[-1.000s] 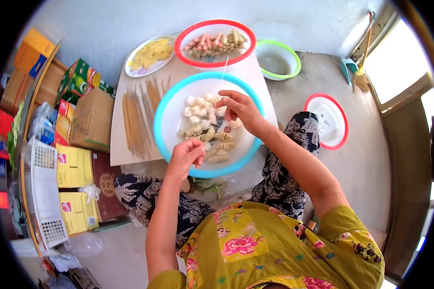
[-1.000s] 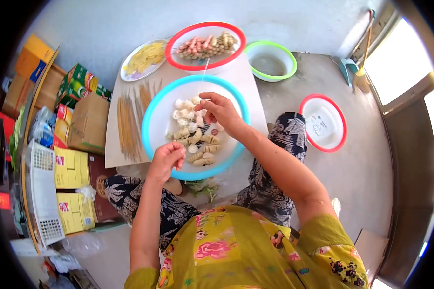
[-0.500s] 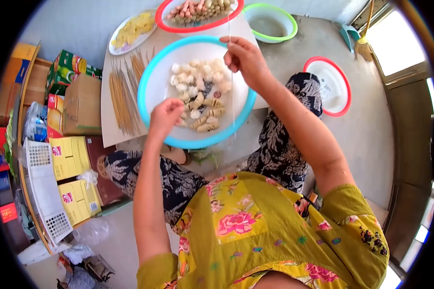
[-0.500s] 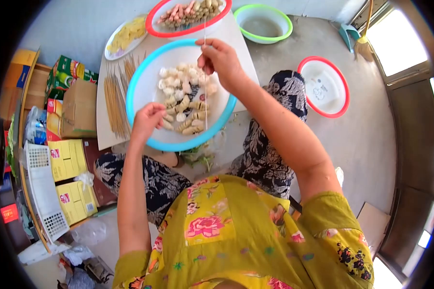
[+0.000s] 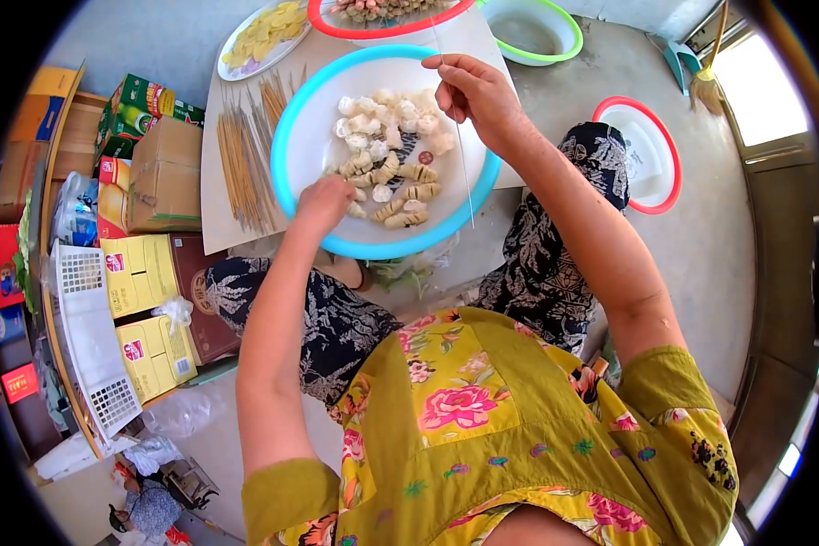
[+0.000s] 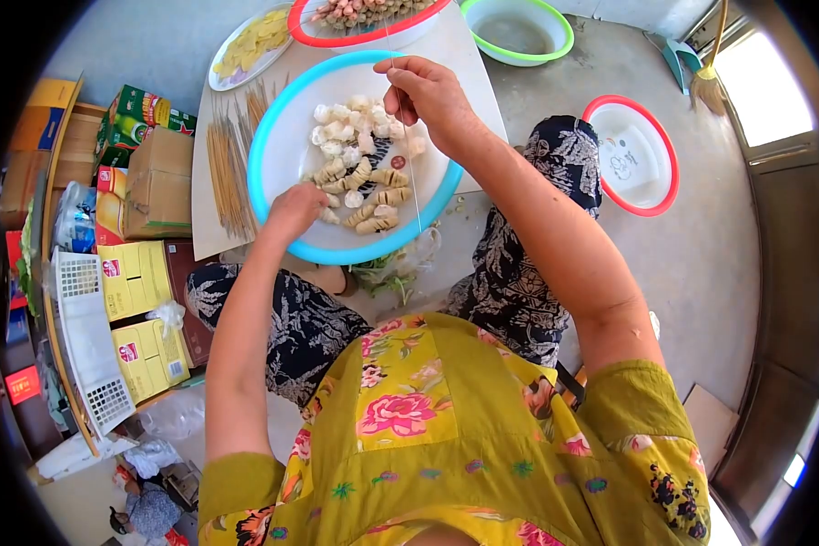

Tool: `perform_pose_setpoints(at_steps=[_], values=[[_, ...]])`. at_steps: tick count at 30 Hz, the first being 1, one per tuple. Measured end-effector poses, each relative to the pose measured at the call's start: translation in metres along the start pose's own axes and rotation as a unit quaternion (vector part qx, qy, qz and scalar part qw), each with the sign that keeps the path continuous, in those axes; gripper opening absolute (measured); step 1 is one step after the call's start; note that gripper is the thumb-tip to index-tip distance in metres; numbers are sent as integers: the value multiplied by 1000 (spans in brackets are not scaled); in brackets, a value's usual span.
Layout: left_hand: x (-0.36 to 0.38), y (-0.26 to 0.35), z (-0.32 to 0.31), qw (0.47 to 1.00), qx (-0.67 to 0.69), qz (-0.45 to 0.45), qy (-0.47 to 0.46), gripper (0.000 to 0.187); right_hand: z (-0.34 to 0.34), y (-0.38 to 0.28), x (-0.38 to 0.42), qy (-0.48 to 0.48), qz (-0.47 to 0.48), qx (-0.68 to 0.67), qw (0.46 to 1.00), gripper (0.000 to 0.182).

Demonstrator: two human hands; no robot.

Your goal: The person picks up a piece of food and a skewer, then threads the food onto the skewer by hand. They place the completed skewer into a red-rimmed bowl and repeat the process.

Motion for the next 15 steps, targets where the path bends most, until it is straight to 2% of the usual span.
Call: perform_pose_setpoints(at_steps=[2,4,7,11,15], values=[[-3,-2,-3,999,-17,-23,-14,20,-1,0,1,-3,-2,3,1000,24],[-6,3,-1,990,-117,-63,-40,19,0,0,2,0,1,10,1000,25],[-6,10,3,980,-178,-68,-64,17,-1,-2,4,-3,-1,14,1000,25],[-7,6,3,976,-184,-89,-76,19,0,-1,4,-5,2,14,1000,25],[-7,3,-2,986,-87,-50,-131,19,0,0,5,-8,-1,23,1000,25]])
Point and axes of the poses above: each hand's wrist, its own x-axis away from the middle knuckle, its own z-axis out of the back of the hand, y = z × x, the point moved 3 cm from there along -x, towards the middle knuckle, and after that the axes turned 12 degrees about y, right-handed, at the moved point
